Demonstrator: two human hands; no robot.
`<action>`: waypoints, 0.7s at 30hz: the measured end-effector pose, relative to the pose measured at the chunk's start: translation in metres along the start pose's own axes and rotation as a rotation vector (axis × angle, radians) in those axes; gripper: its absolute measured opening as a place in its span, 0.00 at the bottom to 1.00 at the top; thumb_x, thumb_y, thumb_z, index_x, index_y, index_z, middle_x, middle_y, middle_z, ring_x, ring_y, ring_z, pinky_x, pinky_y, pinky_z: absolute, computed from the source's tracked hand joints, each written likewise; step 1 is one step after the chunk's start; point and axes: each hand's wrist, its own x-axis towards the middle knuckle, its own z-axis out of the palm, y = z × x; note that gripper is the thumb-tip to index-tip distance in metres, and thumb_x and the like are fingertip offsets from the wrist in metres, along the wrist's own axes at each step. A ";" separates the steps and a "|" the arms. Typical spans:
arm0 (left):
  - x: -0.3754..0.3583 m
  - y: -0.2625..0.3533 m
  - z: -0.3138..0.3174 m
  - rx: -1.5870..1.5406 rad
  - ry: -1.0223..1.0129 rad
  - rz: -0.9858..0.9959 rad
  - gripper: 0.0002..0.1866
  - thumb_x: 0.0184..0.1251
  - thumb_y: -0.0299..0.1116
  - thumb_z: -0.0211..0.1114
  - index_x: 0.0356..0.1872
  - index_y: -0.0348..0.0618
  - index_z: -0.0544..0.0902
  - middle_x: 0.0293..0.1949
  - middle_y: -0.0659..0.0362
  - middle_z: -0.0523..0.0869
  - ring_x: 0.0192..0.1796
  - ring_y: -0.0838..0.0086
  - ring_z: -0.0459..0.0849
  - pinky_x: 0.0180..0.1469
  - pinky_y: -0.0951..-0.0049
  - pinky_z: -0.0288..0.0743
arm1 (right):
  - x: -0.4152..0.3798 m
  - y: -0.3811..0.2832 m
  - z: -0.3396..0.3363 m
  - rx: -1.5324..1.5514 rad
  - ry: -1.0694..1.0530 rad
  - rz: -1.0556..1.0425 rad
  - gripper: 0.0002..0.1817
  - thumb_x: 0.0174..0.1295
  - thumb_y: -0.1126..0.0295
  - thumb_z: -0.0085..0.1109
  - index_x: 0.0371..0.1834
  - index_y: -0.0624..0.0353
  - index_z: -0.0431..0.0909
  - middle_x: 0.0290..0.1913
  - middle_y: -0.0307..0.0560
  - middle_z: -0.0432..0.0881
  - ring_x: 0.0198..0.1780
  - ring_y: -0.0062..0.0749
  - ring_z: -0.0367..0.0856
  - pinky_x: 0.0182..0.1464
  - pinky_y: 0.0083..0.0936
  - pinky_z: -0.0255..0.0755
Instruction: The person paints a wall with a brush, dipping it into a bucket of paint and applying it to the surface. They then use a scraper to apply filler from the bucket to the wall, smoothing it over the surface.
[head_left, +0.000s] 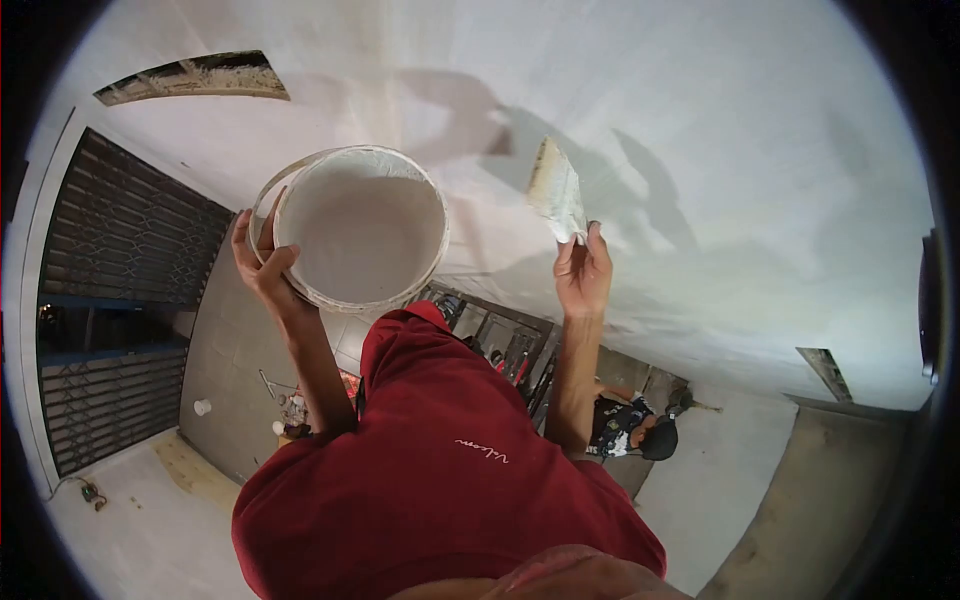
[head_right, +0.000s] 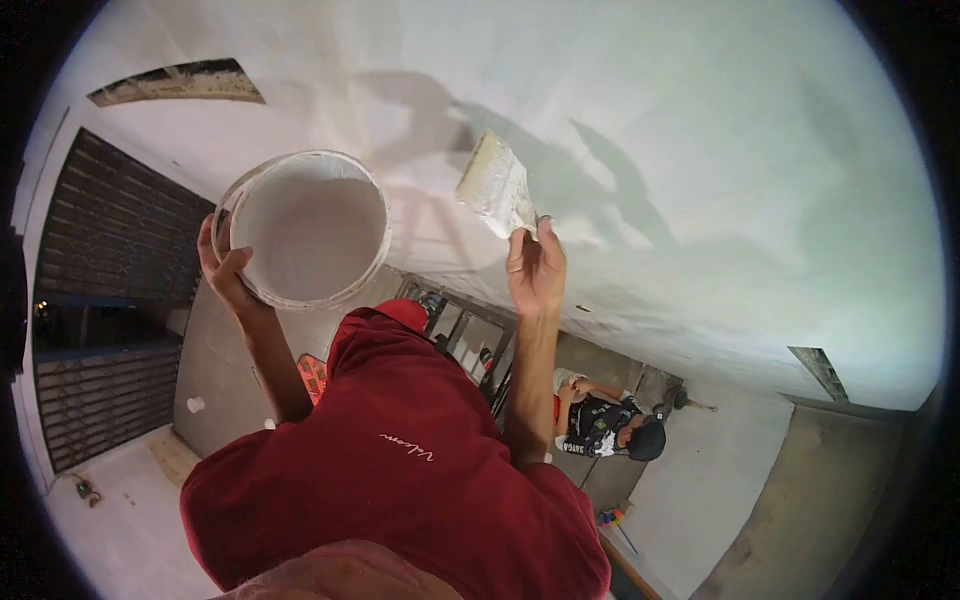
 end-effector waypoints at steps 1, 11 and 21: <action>-0.001 -0.001 0.005 -0.006 -0.001 -0.012 0.38 0.35 0.24 0.54 0.59 0.29 0.63 0.48 0.42 0.80 0.51 0.55 0.81 0.55 0.64 0.77 | -0.001 0.001 -0.001 0.102 -0.010 0.052 0.07 0.67 0.72 0.55 0.42 0.66 0.75 0.44 0.48 0.81 0.50 0.34 0.80 0.54 0.25 0.81; -0.013 -0.010 0.025 -0.085 -0.175 -0.099 0.39 0.31 0.18 0.52 0.57 0.35 0.63 0.54 0.34 0.79 0.57 0.53 0.80 0.61 0.64 0.72 | -0.035 0.001 -0.005 -0.016 -0.089 -0.120 0.12 0.69 0.69 0.52 0.52 0.61 0.75 0.48 0.47 0.80 0.50 0.30 0.80 0.51 0.18 0.80; -0.022 -0.011 0.015 -0.150 -0.252 -0.091 0.43 0.29 0.17 0.54 0.60 0.40 0.61 0.55 0.35 0.79 0.56 0.55 0.81 0.57 0.69 0.73 | -0.084 -0.026 0.034 -0.383 -0.243 -0.189 0.18 0.63 0.79 0.55 0.56 0.59 0.67 0.52 0.46 0.78 0.53 0.31 0.79 0.48 0.23 0.82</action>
